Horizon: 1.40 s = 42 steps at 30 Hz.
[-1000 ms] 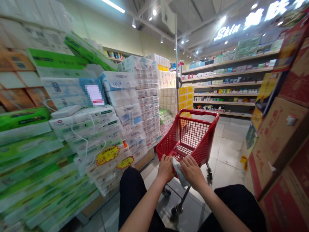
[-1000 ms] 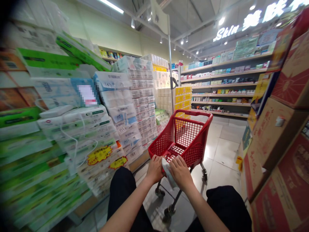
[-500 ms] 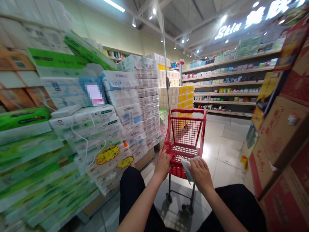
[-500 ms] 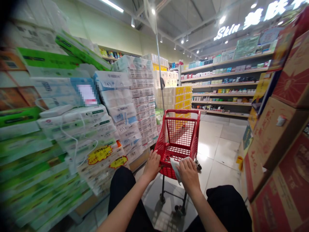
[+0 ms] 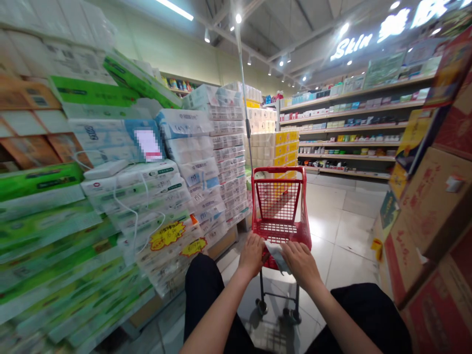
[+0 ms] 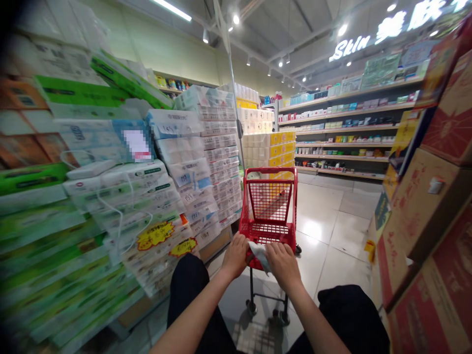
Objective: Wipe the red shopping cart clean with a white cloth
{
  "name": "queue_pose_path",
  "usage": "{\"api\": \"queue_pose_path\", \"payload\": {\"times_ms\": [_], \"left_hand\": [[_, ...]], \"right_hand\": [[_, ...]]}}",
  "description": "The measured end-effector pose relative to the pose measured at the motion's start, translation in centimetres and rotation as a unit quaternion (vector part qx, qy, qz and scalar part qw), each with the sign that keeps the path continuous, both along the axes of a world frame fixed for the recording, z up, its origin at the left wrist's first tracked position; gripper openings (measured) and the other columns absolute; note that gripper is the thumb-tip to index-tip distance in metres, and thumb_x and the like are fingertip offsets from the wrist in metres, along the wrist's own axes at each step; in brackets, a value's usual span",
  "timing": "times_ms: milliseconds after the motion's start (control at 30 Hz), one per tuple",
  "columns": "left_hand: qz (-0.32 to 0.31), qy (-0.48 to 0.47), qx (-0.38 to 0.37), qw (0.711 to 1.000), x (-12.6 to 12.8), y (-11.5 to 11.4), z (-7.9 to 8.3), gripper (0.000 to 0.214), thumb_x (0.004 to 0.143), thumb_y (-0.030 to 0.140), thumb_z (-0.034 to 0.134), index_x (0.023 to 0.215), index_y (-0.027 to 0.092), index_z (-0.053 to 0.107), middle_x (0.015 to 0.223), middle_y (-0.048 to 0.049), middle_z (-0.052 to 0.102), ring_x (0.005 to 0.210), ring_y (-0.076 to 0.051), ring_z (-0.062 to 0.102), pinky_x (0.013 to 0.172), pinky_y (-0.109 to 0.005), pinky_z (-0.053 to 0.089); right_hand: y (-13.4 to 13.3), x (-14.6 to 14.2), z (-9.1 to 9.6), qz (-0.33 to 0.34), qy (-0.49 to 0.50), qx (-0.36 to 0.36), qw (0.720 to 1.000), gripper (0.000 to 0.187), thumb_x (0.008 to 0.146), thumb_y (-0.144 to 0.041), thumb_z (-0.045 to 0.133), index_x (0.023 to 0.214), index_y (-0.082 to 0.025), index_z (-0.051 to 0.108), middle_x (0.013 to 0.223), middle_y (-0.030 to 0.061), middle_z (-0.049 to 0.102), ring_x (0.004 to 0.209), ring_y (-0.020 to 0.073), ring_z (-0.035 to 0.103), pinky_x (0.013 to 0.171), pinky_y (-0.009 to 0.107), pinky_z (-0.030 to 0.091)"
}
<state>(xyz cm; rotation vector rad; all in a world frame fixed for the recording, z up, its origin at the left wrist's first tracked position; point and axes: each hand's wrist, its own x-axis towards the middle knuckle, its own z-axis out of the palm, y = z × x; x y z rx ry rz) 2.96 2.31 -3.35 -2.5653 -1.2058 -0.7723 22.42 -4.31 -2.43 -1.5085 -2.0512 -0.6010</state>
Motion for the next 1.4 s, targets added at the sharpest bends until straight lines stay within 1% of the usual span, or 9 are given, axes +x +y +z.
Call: {"api": "queue_pose_path", "payload": {"times_ms": [200, 367, 500, 667, 867, 1033, 1133, 1233, 1400], "left_hand": [[-0.018, -0.008, -0.008, 1.000, 0.4, -0.9, 0.5, 0.028, 0.086, 0.033, 0.057, 0.108, 0.019, 0.047, 0.112, -0.0083, 0.052, 0.116, -0.027, 0.046, 0.113, -0.052, 0.027], [-0.005, -0.065, -0.020, 0.998, 2.2, -2.0, -0.5, 0.036, 0.083, 0.027, 0.056, 0.117, 0.017, 0.045, 0.124, -0.0123, 0.050, 0.126, -0.030, 0.041, 0.114, -0.057, 0.024], [-0.066, -0.111, -0.049, 0.990, 2.1, -2.7, -0.5, 0.057, 0.080, 0.015, 0.050, 0.134, 0.018, 0.035, 0.137, -0.0115, 0.044, 0.135, -0.027, 0.033, 0.115, -0.056, 0.022], [-0.128, -0.197, -0.122, 0.964, -0.4, -2.7, 2.2, 0.065, 0.078, 0.003, 0.035, 0.139, 0.022, 0.026, 0.143, -0.0068, 0.041, 0.131, -0.018, 0.040, 0.110, -0.043, 0.037], [-0.087, -0.209, -0.062, 0.972, 1.2, -3.6, 6.1, 0.035, 0.089, 0.007, 0.032, 0.116, 0.022, 0.049, 0.124, -0.0048, 0.055, 0.118, -0.018, 0.050, 0.102, -0.036, 0.041], [-0.077, -0.015, -0.034, 0.996, 8.0, -4.2, 3.6, 0.023, 0.094, 0.021, 0.040, 0.114, 0.017, 0.051, 0.101, -0.0086, 0.062, 0.094, -0.023, 0.060, 0.082, -0.039, 0.049], [-0.051, 0.030, -0.016, 0.998, 9.8, -3.9, 1.2, 0.020, 0.094, 0.018, 0.038, 0.107, 0.016, 0.053, 0.093, -0.0096, 0.062, 0.086, -0.024, 0.060, 0.076, -0.041, 0.049], [-0.083, 0.046, 0.001, 0.996, 8.8, -3.4, 0.3, 0.017, 0.095, 0.019, 0.038, 0.103, 0.018, 0.053, 0.093, -0.0077, 0.061, 0.086, -0.023, 0.060, 0.077, -0.039, 0.048], [-0.146, 0.082, 0.007, 0.986, 3.6, -2.0, 1.3, 0.019, 0.096, 0.023, 0.042, 0.112, 0.020, 0.052, 0.097, -0.0044, 0.062, 0.090, -0.020, 0.060, 0.081, -0.034, 0.047]], "right_hand": [[-1.3, 5.2, -0.5, -0.016, 0.014, 0.024, 0.999, 0.031, 0.097, -0.029, 0.038, 0.123, -0.029, 0.055, 0.122, 0.0025, 0.060, 0.126, 0.0223, 0.043, 0.113, 0.048, 0.016], [-0.9, 0.6, -1.8, -0.042, 0.051, 0.038, 0.997, 0.038, 0.095, -0.028, 0.040, 0.132, -0.025, 0.049, 0.124, 0.0076, 0.059, 0.124, 0.0241, 0.045, 0.113, 0.048, 0.022], [-0.9, -3.2, -1.9, -0.011, 0.045, 0.040, 0.998, 0.051, 0.093, -0.025, 0.040, 0.144, -0.023, 0.036, 0.139, 0.0102, 0.048, 0.130, 0.0260, 0.040, 0.110, 0.048, 0.028], [-1.3, 0.0, -0.1, 0.060, 0.044, -0.004, 0.997, 0.053, 0.094, -0.024, 0.032, 0.147, -0.024, 0.028, 0.145, 0.0055, 0.043, 0.132, 0.0200, 0.039, 0.107, 0.039, 0.034], [0.1, 5.4, 1.2, -0.028, 0.123, 0.000, 0.992, 0.034, 0.097, -0.029, 0.031, 0.121, -0.027, 0.055, 0.117, 0.0035, 0.063, 0.111, 0.0193, 0.055, 0.096, 0.035, 0.038], [0.8, 4.4, 0.5, -0.047, 0.085, -0.018, 0.995, 0.030, 0.098, -0.028, 0.030, 0.085, -0.022, 0.056, 0.073, 0.0008, 0.063, 0.075, 0.0161, 0.059, 0.084, 0.031, 0.036], [0.5, 3.9, 0.4, -0.047, 0.080, -0.005, 0.996, 0.031, 0.099, -0.026, 0.028, 0.080, -0.021, 0.053, 0.069, 0.0006, 0.060, 0.072, 0.0156, 0.058, 0.084, 0.030, 0.034], [0.1, 3.9, 0.7, -0.032, 0.083, -0.005, 0.996, 0.033, 0.100, -0.026, 0.024, 0.086, -0.021, 0.054, 0.072, 0.0005, 0.061, 0.072, 0.0149, 0.057, 0.084, 0.030, 0.033], [0.0, 4.4, 0.6, -0.028, 0.083, -0.002, 0.996, 0.036, 0.100, -0.028, 0.025, 0.084, -0.021, 0.056, 0.072, 0.0008, 0.062, 0.072, 0.0153, 0.056, 0.084, 0.030, 0.033]]}}
